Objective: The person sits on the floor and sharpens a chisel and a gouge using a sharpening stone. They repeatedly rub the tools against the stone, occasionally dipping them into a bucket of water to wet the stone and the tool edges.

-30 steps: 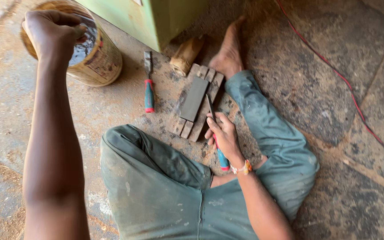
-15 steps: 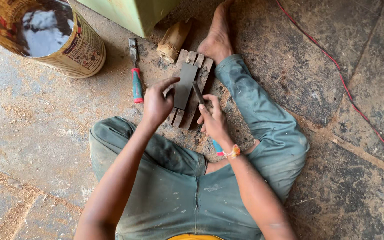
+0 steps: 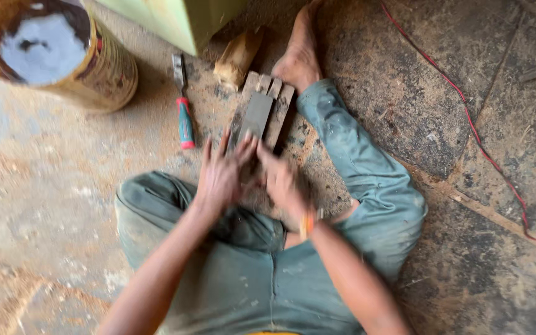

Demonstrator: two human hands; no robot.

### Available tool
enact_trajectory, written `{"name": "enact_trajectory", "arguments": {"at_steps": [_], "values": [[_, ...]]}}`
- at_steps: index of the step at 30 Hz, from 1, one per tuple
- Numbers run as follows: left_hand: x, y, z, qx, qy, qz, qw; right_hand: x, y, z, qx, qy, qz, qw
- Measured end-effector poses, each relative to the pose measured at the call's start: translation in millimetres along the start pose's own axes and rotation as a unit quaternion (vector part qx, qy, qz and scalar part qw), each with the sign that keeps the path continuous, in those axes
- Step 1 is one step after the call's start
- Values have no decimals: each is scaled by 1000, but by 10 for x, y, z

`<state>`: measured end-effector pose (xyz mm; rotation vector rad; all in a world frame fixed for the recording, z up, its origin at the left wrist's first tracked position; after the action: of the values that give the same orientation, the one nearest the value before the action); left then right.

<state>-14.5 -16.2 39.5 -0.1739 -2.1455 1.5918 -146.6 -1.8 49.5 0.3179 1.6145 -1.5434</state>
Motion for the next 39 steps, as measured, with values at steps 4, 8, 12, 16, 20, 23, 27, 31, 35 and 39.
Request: {"name": "enact_trajectory", "arguments": {"at_steps": [4,8,12,16,20,23,27,31,35,39], "values": [[-185,44,1027,-101,-31,45,993,602,-177,623,-20,122,-29,992],[-116,-83,771,3,25,-10,1000,387,-142,483,-15,110,14,994],[2,183,-196,-26,12,-2,1000,2,188,-184,-50,115,34,992],[-51,172,305,-76,-13,-20,997,533,171,-23,-120,267,-9,956],[-120,-7,1160,-137,-37,42,989,723,-243,671,-35,130,-59,989],[25,-199,834,15,23,40,999,757,-104,469,-57,211,-16,976],[57,223,-121,-10,8,-27,1000,164,228,-215,-1,74,57,996],[-15,296,241,-24,-8,-10,1000,314,110,10,-13,104,64,992],[-102,-34,1154,-89,-17,-20,996,782,-191,573,-85,266,-19,960],[30,-290,625,10,8,-26,1000,310,-176,429,-4,115,-2,993]]}}
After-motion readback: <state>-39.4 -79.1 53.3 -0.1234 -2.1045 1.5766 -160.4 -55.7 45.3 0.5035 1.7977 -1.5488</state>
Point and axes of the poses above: each hand's wrist, its own z-axis towards the middle knuckle, its own y-axis out of the palm, x = y × z, the point moved 8 cm from there along z, towards the middle knuckle, and after that the axes turned 11 degrees about -x, right-handed, at the moved point
